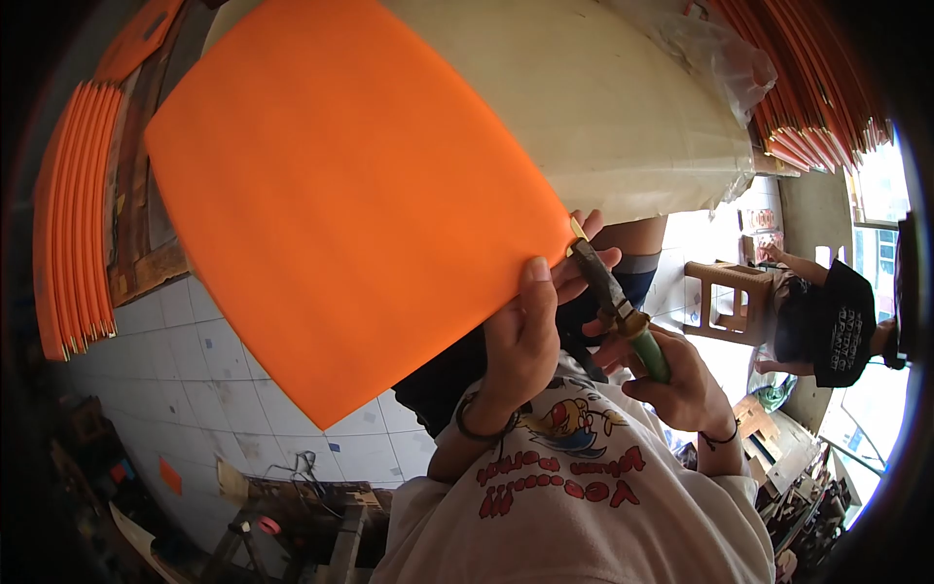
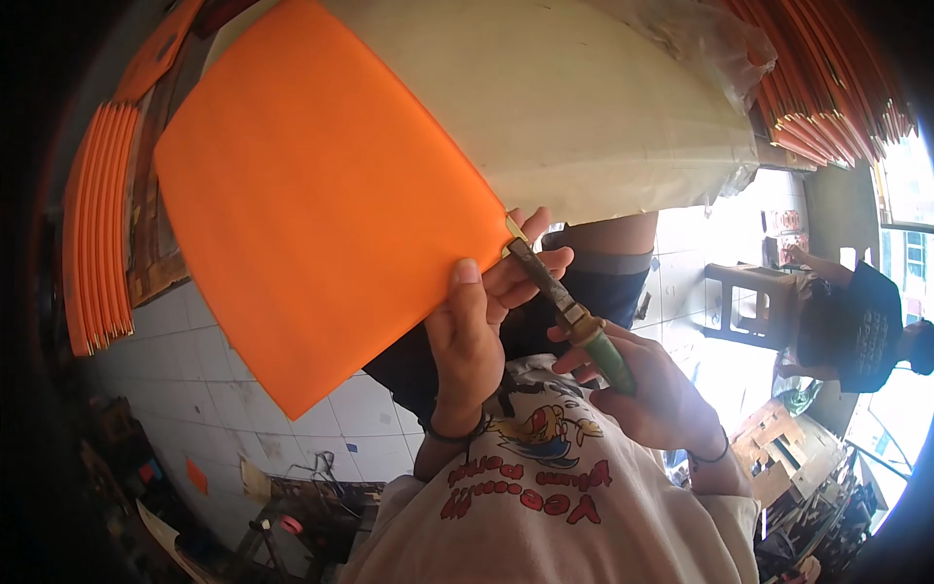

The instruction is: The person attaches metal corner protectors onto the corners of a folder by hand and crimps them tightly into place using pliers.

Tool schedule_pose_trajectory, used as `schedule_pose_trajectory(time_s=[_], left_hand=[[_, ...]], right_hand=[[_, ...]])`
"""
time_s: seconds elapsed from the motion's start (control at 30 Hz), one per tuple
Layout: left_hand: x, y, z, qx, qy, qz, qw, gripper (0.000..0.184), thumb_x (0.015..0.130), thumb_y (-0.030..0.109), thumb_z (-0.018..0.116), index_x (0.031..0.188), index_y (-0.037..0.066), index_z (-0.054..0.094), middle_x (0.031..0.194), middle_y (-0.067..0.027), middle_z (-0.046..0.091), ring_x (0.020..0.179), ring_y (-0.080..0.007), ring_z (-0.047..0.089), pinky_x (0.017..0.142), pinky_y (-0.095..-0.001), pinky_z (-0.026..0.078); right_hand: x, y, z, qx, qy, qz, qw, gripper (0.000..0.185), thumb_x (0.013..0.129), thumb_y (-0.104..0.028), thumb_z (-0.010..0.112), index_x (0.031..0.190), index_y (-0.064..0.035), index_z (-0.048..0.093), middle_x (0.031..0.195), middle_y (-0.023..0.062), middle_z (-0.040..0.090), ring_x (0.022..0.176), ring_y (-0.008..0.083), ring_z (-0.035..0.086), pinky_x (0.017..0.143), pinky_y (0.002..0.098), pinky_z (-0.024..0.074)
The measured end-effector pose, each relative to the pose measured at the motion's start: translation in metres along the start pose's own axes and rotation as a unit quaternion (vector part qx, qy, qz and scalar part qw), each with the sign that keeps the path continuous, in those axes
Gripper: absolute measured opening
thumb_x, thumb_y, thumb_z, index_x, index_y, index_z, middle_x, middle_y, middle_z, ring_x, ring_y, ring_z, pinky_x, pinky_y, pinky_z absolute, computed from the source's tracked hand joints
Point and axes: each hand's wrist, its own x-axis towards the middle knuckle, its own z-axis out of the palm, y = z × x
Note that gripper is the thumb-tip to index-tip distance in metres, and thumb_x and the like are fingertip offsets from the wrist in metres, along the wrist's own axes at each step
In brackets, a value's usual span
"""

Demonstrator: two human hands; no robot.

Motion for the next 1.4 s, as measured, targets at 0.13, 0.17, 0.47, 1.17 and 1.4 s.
schedule_pose_trajectory(time_s=[0.13, 0.17, 0.47, 1.17, 1.4], left_hand=[[0.000, -0.001, -0.001, -0.001, -0.004, 0.007, 1.000, 0.061, 0.107, 0.035, 0.020, 0.136, -0.016, 0.034, 0.133, -0.0349, 0.052, 0.108, -0.0365, 0.067, 0.096, -0.0430, 0.055], [0.000, -0.003, -0.003, -0.029, -0.021, 0.004, 0.999, 0.055, 0.107, 0.029, 0.020, 0.139, -0.015, 0.032, 0.136, -0.0354, 0.047, 0.112, -0.0369, 0.064, 0.099, -0.0432, 0.053], [-0.001, -0.001, 0.000, -0.003, -0.004, 0.005, 1.000, 0.061, 0.107, 0.036, 0.021, 0.136, -0.016, 0.034, 0.133, -0.0352, 0.051, 0.107, -0.0366, 0.067, 0.096, -0.0436, 0.055], [0.000, -0.002, -0.004, 0.000, -0.017, 0.012, 1.000, 0.057, 0.108, 0.035, 0.021, 0.137, -0.012, 0.036, 0.132, -0.0319, 0.054, 0.108, -0.0356, 0.067, 0.097, -0.0438, 0.054], [0.001, -0.007, -0.003, -0.022, -0.013, 0.013, 1.000, 0.056, 0.108, 0.034, 0.022, 0.137, -0.012, 0.036, 0.134, -0.0309, 0.053, 0.112, -0.0354, 0.065, 0.100, -0.0429, 0.052]], right_hand=[[0.001, -0.003, -0.002, -0.041, 0.002, 0.021, 0.999, 0.036, 0.070, 0.011, 0.056, 0.105, 0.0013, 0.063, 0.118, 0.0130, 0.065, 0.095, 0.0249, 0.066, 0.082, 0.0346, 0.0533], [0.001, -0.004, -0.003, -0.065, 0.000, 0.023, 0.998, 0.035, 0.071, 0.011, 0.055, 0.104, 0.0012, 0.061, 0.115, 0.0125, 0.066, 0.092, 0.0243, 0.066, 0.080, 0.0343, 0.0532], [-0.001, -0.001, 0.012, 0.033, 0.118, 0.024, 0.992, 0.038, 0.074, 0.007, 0.051, 0.110, -0.0028, 0.055, 0.087, 0.0114, 0.067, 0.075, 0.0240, 0.066, 0.073, 0.0360, 0.0518], [0.009, 0.005, 0.004, -0.043, 0.074, -0.004, 0.996, 0.018, 0.088, -0.011, 0.062, 0.106, -0.0067, 0.059, 0.076, 0.0151, 0.065, 0.068, 0.0332, 0.065, 0.065, 0.0397, 0.0487], [0.014, 0.007, 0.012, -0.125, 0.115, 0.016, 0.985, 0.017, 0.090, -0.013, 0.061, 0.104, -0.0049, 0.057, 0.073, 0.0142, 0.063, 0.066, 0.0322, 0.063, 0.064, 0.0407, 0.0480]])
